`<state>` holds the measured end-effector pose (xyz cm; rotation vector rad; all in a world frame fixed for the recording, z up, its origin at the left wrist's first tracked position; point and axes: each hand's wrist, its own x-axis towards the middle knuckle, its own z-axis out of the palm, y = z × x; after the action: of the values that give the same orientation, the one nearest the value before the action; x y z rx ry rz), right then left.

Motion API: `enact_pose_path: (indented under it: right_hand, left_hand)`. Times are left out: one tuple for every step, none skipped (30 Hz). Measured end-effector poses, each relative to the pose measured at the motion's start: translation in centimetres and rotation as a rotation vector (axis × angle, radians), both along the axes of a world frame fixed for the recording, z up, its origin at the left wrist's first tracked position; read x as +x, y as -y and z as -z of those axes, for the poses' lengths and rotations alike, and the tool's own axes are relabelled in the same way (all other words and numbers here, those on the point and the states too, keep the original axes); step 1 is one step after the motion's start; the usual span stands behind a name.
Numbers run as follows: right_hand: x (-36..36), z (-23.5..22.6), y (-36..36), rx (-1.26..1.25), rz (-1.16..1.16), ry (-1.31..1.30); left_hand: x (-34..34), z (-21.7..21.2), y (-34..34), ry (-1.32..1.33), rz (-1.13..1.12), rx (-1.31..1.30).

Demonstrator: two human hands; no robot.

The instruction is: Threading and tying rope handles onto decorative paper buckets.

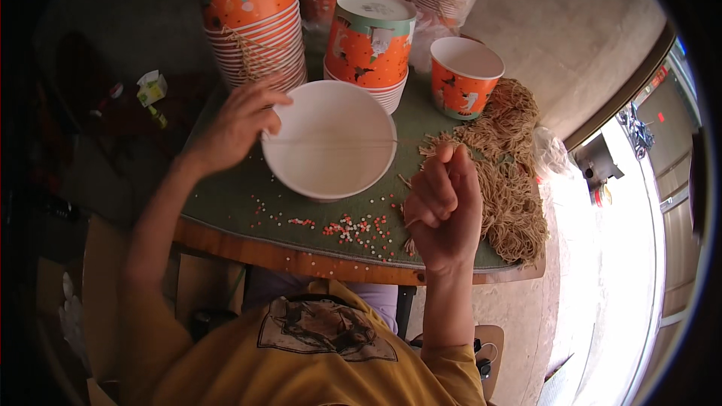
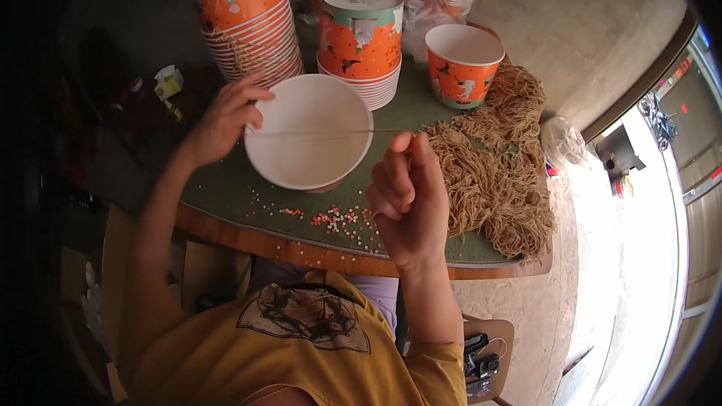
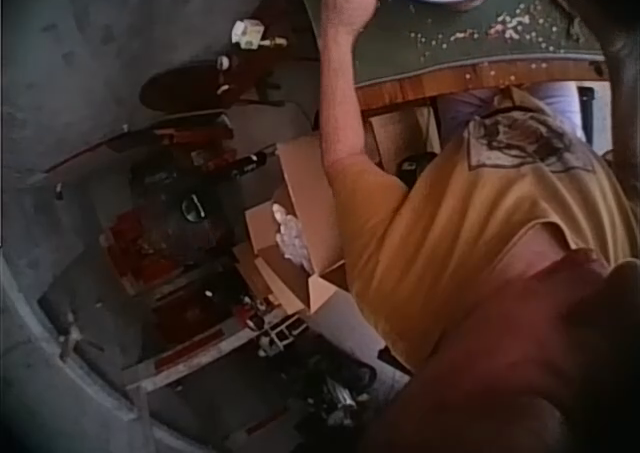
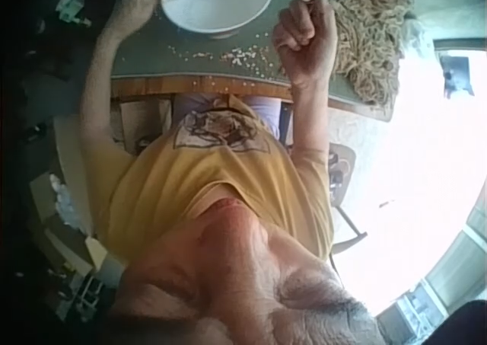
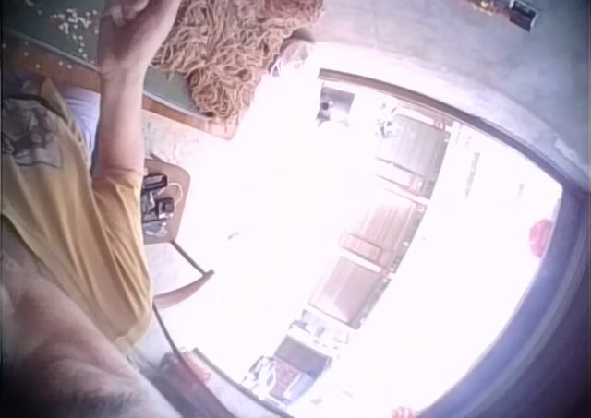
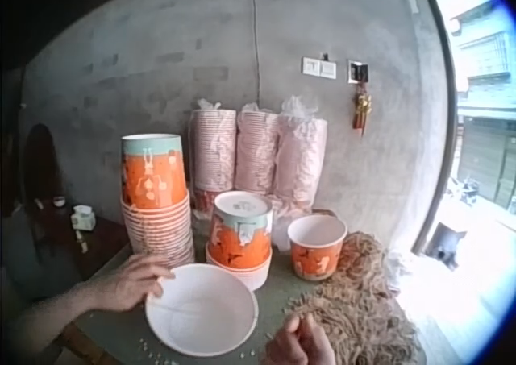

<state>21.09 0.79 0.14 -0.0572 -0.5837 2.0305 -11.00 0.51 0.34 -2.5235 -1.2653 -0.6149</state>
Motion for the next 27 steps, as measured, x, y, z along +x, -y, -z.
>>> enact_pose_path:
  right_hand:
    - [-0.1,0.0,-0.3,-0.038,-0.035,-0.062]
    - [-0.2,0.1,-0.5,-0.077,-0.071,-0.125]
    - [-0.5,0.3,-0.7,-0.133,-0.104,-0.162]
    - [-0.7,0.5,-0.9,-0.138,-0.108,-0.161]
    - [-1.1,0.6,-0.9,-0.181,-0.137,-0.192]
    - [-1.1,0.7,-1.0,-0.224,-0.150,-0.224]
    - [-1.2,0.9,-1.1,-0.235,-0.144,-0.230]
    - [-1.4,1.1,-1.1,-0.252,-0.136,-0.234]
    - [-2.1,0.9,-0.9,-0.265,-0.156,-0.241]
    - [-2.7,0.8,-0.8,-0.280,-0.180,-0.258]
    - [-3.0,0.9,-0.7,-0.276,-0.180,-0.262]
    - [-3.5,0.9,-0.6,-0.272,-0.197,-0.269]
    - [-3.7,0.8,-0.3,-0.287,-0.212,-0.277]
    - [-3.8,0.8,-0.1,-0.276,-0.228,-0.289]
    - [-4.2,0.8,0.3,-0.264,-0.252,-0.301]
    - [-4.5,0.6,0.8,-0.267,-0.242,-0.274]
    - [-4.5,0.7,0.9,-0.266,-0.248,-0.274]
    - [-4.2,1.1,0.9,-0.238,-0.187,-0.213]
    - [-3.8,1.5,0.8,-0.210,-0.126,-0.153]
    - [-3.1,2.4,0.5,-0.129,-0.078,-0.039]
    - [-2.5,3.0,0.4,-0.016,0.097,0.305]
    - [-1.9,3.5,0.4,0.099,0.271,0.650]
    - [-0.9,5.1,-0.3,0.375,0.409,0.903]
    - [-0.5,5.4,-0.3,0.673,0.711,1.161]
    - [-0.2,5.6,-0.1,0.980,1.021,1.402]
    - [-0.1,5.5,0.9,0.858,0.855,1.227]
    - [-0.3,5.1,2.0,0.785,0.624,1.071]
  left_hand:
    - [-1.0,-0.4,-0.7,-0.039,0.022,-0.019]
    - [-1.3,-0.6,-1.2,-0.038,0.019,-0.022]
    - [-1.4,-0.5,-1.6,0.072,0.049,-0.029]
    - [-1.4,-0.4,-1.7,0.182,0.078,-0.035]
    - [-1.0,0.0,-1.5,0.304,0.046,0.024]
    - [0.0,-0.4,-1.0,0.385,-0.031,0.124]
    - [1.0,-0.7,0.0,0.466,-0.110,0.222]
    - [2.4,-0.1,1.4,0.487,-0.224,0.370]
    - [3.5,1.1,3.7,0.671,-0.096,0.320]
    - [5.1,2.8,5.8,0.859,0.042,0.261]
    - [7.9,3.7,8.1,0.832,0.053,0.055]
    - [11.0,3.1,9.4,0.841,0.084,-0.092]
    - [13.3,2.3,10.3,0.933,0.056,-0.288]
    - [14.8,2.6,10.7,1.075,0.012,-0.473]
    - [15.2,3.2,10.4,1.075,0.005,-0.468]
    - [15.4,4.0,9.9,1.283,0.047,-0.658]
    - [15.4,4.4,9.6,1.486,0.092,-0.852]
    - [15.4,4.1,9.5,1.455,0.087,-0.841]
    - [15.4,4.0,9.6,1.452,0.089,-0.845]
    - [15.1,3.9,9.8,1.407,0.038,-0.881]
    - [14.9,3.9,10.0,1.359,-0.013,-0.919]
    - [14.7,4.0,10.1,1.355,-0.011,-0.922]
    - [14.5,4.2,10.2,1.204,-0.026,-0.778]
    - [14.2,4.3,10.2,1.053,-0.043,-0.633]
    - [13.9,4.0,10.2,0.955,-0.070,-0.592]
    - [13.7,3.8,10.1,0.952,-0.071,-0.592]
    - [13.6,3.7,10.0,0.876,-0.069,-0.555]
